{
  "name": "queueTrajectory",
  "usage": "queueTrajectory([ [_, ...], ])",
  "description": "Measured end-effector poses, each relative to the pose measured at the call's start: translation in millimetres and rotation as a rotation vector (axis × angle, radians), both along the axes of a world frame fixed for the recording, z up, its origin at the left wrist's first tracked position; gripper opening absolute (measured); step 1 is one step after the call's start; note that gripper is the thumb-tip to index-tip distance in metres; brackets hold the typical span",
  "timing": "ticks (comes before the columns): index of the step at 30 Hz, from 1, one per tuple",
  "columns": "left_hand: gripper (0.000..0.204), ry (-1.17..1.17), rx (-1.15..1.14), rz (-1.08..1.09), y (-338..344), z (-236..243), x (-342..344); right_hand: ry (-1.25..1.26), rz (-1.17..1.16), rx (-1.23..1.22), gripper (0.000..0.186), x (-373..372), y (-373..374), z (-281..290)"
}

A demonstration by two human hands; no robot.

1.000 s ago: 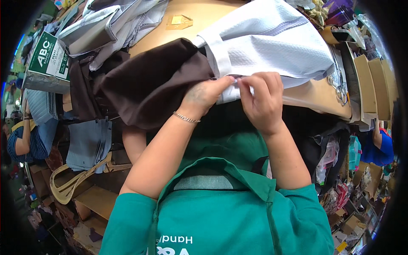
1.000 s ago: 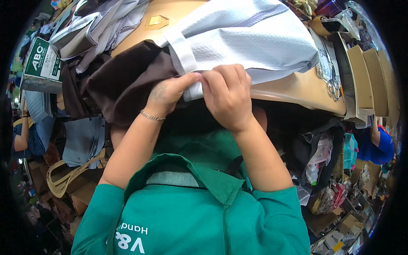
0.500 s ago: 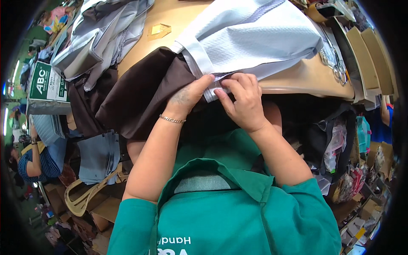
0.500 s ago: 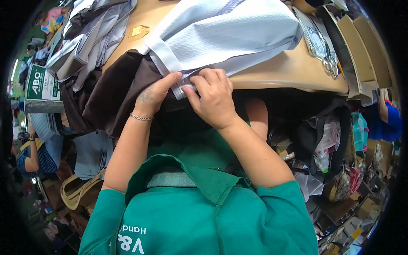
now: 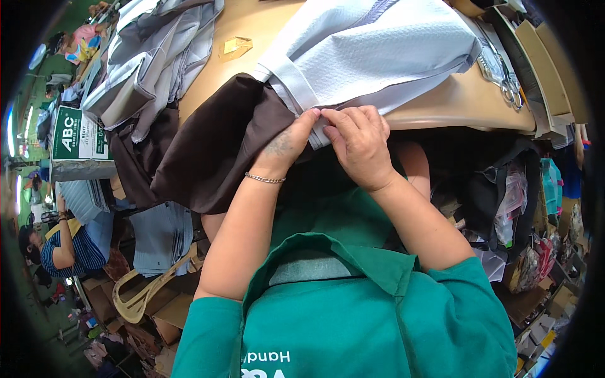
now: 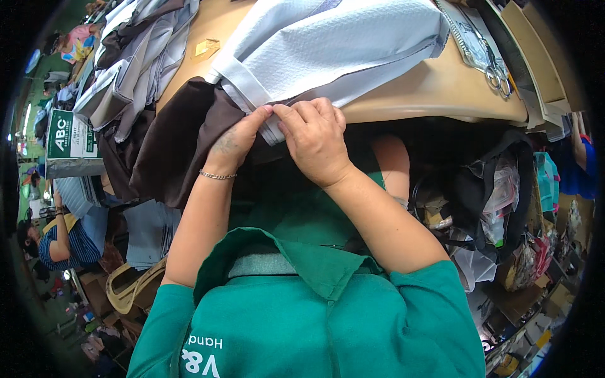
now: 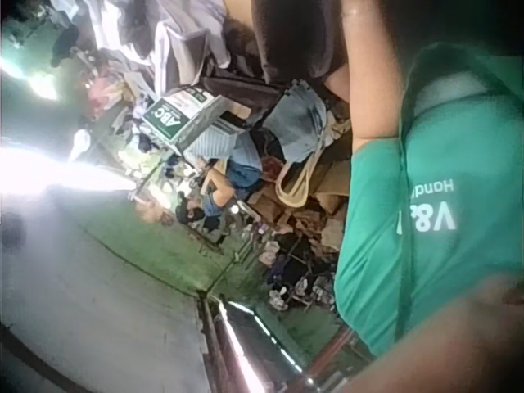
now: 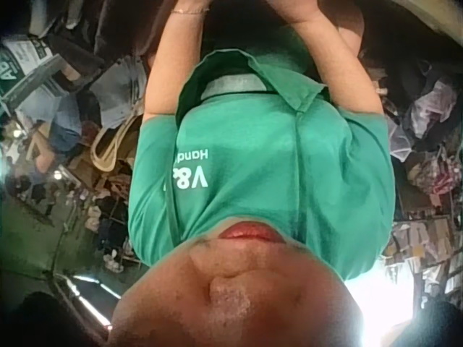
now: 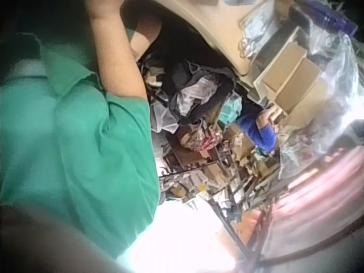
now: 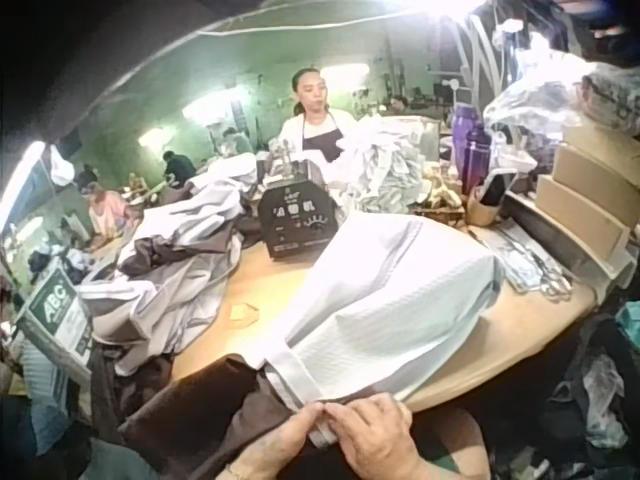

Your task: The person aligns and trims fabric pieces, folding and holding the edges of white and brown textiles together while using shears to trim excess material at a workstation.

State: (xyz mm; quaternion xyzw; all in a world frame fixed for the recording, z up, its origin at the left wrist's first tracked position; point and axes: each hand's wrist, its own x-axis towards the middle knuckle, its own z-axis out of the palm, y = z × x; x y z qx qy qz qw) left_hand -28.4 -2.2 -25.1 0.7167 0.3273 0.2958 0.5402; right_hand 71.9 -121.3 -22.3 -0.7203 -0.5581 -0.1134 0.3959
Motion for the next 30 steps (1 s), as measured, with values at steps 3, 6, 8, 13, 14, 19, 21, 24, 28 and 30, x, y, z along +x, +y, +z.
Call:
queueTrajectory([
  [3,0.032,-0.243,-0.464,-0.007,-16,26,7,0.106,-0.006,0.028,0.024,-2,-6,3],
  [6,0.03,-0.066,-0.713,-0.134,-4,38,-3,0.343,-0.015,-0.017,0.023,-9,-12,8],
  [8,0.029,-0.085,-0.801,-0.189,0,39,-6,0.498,-0.014,-0.062,0.023,-12,-12,9],
  [13,0.027,-0.074,-0.859,-0.15,-2,43,-6,1.018,0.074,-0.129,0.021,-4,-7,10],
  [14,0.027,-0.104,-0.845,-0.129,-4,42,-5,1.051,0.1,-0.106,0.02,-5,-8,9],
  [19,0.031,-0.184,-0.7,-0.007,-24,34,5,1.052,0.085,-0.076,0.02,-8,-14,1],
  [21,0.033,-0.256,-0.591,-0.006,-25,20,5,1.053,0.072,-0.12,0.021,-9,-14,5],
  [24,0.034,-0.266,-0.523,0.055,-22,12,8,0.964,0.075,-0.131,0.02,-7,-14,2],
  [28,0.04,-0.201,-0.296,0.002,-8,1,3,0.824,0.054,-0.199,0.02,0,-16,9],
  [30,0.045,-0.093,-0.112,-0.014,-6,-2,-1,0.804,0.028,-0.269,0.021,-2,-14,16],
])
